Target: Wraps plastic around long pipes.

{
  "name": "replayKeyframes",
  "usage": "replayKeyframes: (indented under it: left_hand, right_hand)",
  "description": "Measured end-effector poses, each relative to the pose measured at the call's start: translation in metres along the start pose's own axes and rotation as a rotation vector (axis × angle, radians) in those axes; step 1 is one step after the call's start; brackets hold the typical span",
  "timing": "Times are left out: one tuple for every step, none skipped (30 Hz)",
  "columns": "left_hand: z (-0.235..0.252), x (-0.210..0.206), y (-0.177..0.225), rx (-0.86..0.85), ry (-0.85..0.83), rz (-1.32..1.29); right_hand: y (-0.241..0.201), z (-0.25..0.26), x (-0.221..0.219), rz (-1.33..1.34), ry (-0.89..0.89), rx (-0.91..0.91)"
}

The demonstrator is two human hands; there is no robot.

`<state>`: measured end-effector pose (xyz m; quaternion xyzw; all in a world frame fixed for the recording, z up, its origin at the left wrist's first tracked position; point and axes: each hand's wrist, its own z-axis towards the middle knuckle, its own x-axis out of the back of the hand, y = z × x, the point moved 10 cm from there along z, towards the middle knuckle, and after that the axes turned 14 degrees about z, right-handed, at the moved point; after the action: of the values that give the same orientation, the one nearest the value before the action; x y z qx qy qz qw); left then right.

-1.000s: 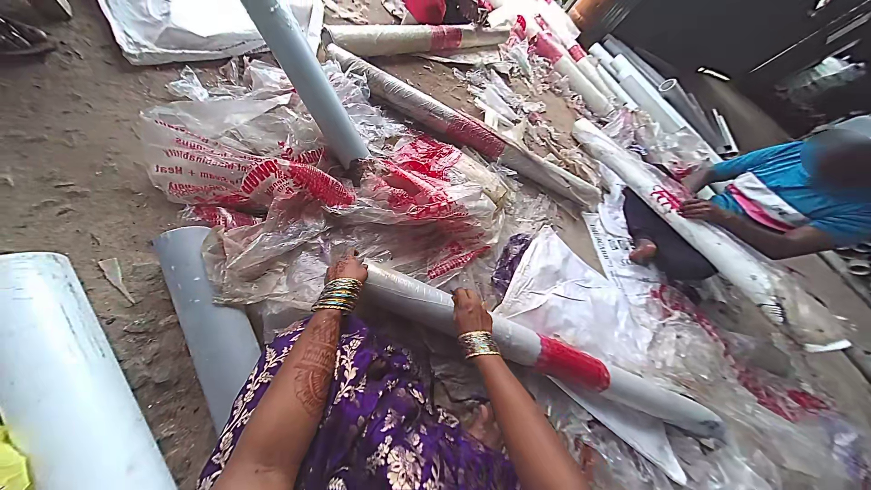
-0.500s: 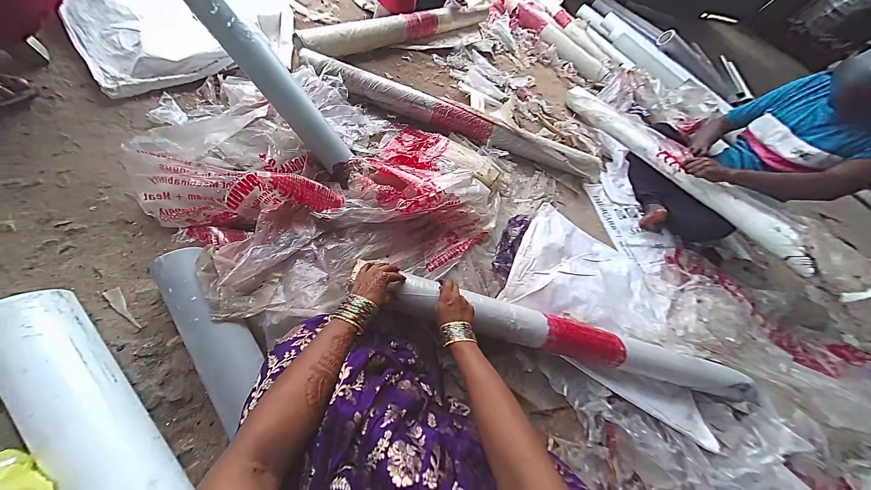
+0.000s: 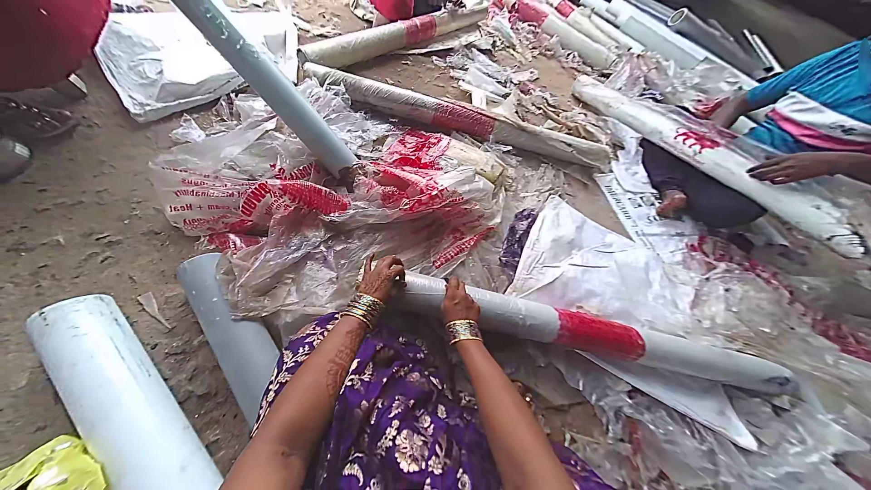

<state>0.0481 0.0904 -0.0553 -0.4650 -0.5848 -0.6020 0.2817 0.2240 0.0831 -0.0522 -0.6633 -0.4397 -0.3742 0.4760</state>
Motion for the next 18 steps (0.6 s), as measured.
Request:
replayKeyframes:
  left_hand:
    - [0.0, -0.002, 0.002, 0.0, -0.011, 0.013]
    - [0.001, -0.004, 0.004, 0.005, -0.036, 0.03]
    - [0.001, -0.005, 0.006, 0.015, -0.054, 0.047]
    - [0.002, -0.004, 0.007, 0.032, -0.074, 0.069]
    - [0.002, -0.003, 0.008, 0.058, -0.093, 0.084]
    - [0.001, -0.001, 0.008, 0.086, -0.091, 0.09]
    - [0.0, 0.001, 0.007, 0.117, -0.083, 0.091]
    - [-0.001, 0.002, 0.007, 0.145, -0.076, 0.087]
    - [-0.002, 0.003, 0.006, 0.169, -0.075, 0.078]
    - [-0.003, 0.004, 0.005, 0.191, -0.075, 0.068]
    - [-0.003, 0.004, 0.003, 0.213, -0.075, 0.054]
    - [-0.003, 0.003, 0.001, 0.234, -0.068, 0.038]
    - [-0.003, 0.003, -0.001, 0.255, -0.066, 0.017]
    - [-0.003, 0.002, -0.003, 0.272, -0.06, -0.002]
    - [-0.003, 0.002, -0.004, 0.284, -0.046, -0.025]
    - [-0.004, 0.003, -0.004, 0.296, -0.034, -0.048]
    - [-0.005, 0.004, -0.005, 0.304, -0.022, -0.071]
    - [-0.006, 0.006, -0.004, 0.305, -0.007, -0.096]
  right_hand:
    - [0.001, -0.002, 0.0, 0.015, 0.023, -0.001]
    - [0.002, -0.004, -0.001, 0.033, 0.045, -0.004]
    - [0.003, -0.007, -0.002, 0.052, 0.053, -0.009]
    - [0.004, -0.009, -0.003, 0.071, 0.063, -0.007]
    - [0.005, -0.012, -0.003, 0.087, 0.088, 0.007]
    - [0.005, -0.016, -0.003, 0.098, 0.111, 0.02]
    - [0.005, -0.02, -0.003, 0.107, 0.147, 0.04]
    - [0.006, -0.023, -0.003, 0.112, 0.182, 0.055]
    - [0.006, -0.027, -0.003, 0.113, 0.22, 0.072]
    - [0.006, -0.031, -0.002, 0.115, 0.264, 0.095]
    - [0.006, -0.035, -0.002, 0.12, 0.302, 0.116]
    - [0.006, -0.04, -0.003, 0.127, 0.334, 0.133]
    - [0.006, -0.044, -0.002, 0.131, 0.365, 0.148]
    - [0.006, -0.048, -0.001, 0.14, 0.387, 0.158]
    - [0.007, -0.051, 0.0, 0.149, 0.395, 0.166]
    - [0.008, -0.054, 0.001, 0.154, 0.403, 0.178]
    - [0.008, -0.056, 0.004, 0.16, 0.402, 0.192]
    - [0.009, -0.055, 0.007, 0.169, 0.354, 0.183]
